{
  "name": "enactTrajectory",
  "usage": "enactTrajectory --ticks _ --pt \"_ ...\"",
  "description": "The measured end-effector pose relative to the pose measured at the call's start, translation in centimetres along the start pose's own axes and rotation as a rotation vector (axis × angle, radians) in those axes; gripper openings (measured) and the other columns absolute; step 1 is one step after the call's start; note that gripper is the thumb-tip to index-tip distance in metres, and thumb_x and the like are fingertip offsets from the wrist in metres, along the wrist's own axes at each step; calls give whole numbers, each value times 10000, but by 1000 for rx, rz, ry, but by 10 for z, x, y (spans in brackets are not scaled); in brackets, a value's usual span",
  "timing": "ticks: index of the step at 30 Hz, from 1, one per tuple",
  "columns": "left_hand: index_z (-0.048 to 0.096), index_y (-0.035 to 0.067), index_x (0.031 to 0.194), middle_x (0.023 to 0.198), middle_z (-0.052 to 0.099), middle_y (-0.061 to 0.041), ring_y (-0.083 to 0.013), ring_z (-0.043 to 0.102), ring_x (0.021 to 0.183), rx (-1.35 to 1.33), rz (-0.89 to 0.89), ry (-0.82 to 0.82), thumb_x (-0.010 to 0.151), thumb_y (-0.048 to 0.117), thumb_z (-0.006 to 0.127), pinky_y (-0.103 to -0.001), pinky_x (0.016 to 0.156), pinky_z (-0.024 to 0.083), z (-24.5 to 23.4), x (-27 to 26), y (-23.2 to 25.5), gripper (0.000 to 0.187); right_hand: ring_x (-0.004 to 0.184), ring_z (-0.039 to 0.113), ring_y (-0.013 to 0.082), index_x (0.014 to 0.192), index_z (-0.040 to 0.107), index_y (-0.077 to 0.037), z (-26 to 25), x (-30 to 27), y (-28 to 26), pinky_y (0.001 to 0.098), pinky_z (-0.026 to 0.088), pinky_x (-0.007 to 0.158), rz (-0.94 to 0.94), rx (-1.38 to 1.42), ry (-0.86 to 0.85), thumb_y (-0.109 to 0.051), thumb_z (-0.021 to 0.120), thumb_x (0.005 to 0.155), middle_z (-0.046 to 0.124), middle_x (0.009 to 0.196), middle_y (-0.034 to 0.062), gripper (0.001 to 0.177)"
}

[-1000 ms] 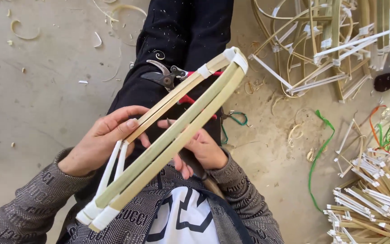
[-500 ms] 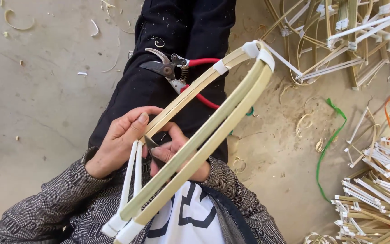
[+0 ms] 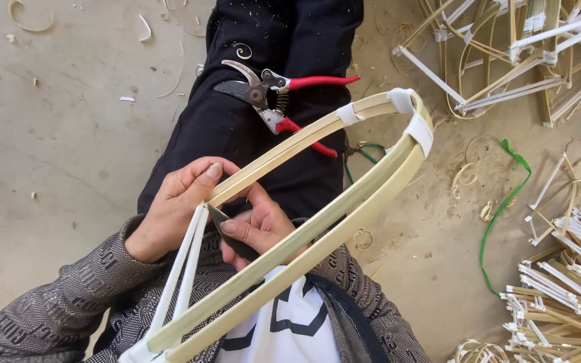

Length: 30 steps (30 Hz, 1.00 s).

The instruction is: The recorder is assembling and cutting bamboo strips to form curved frames using snips and a knife.

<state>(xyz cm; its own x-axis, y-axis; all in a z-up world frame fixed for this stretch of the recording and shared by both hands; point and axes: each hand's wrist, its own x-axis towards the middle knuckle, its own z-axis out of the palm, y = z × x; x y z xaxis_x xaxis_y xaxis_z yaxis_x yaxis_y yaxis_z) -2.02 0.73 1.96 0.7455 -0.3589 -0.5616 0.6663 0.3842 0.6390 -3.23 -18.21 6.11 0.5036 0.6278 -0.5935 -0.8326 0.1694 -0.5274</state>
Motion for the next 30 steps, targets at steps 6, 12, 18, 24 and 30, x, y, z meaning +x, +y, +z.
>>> enactTrajectory --ticks 6,12,18,24,30 --pt "664 -9 1193 643 541 51 -2 428 498 -43 -79 -57 1081 254 481 -175 427 318 -25 -25 -5 339 526 609 125 1449 486 19 -28 -5 14 242 489 468 62 -64 199 -139 579 1075 677 770 91 416" --pt "676 -7 1176 566 497 50 -16 416 451 26 -186 49 1058 257 487 -189 398 301 -42 -42 -2 346 668 683 187 1472 414 -14 -59 -10 -1 298 575 653 -243 -99 201 -138 563 1112 681 782 131 409" --pt "652 13 1194 674 518 70 5 436 565 129 107 22 1092 251 444 -165 486 347 2 -8 4 332 615 660 163 1608 74 -80 -23 4 13 285 558 579 -106 -131 -97 -137 521 1087 677 795 115 690" --pt "647 13 1143 804 589 67 9 501 715 221 208 3 1107 261 429 -168 619 456 13 -4 11 332 614 647 152 1622 12 -88 -23 3 22 246 529 557 -158 -92 -93 -118 528 1094 669 807 103 739" --pt "665 0 1138 799 628 61 14 525 696 206 161 -28 1094 253 448 -166 586 455 -14 -26 -9 336 624 609 152 1479 400 119 -58 -10 41 258 507 572 -111 -138 74 -93 533 1145 662 833 133 417"
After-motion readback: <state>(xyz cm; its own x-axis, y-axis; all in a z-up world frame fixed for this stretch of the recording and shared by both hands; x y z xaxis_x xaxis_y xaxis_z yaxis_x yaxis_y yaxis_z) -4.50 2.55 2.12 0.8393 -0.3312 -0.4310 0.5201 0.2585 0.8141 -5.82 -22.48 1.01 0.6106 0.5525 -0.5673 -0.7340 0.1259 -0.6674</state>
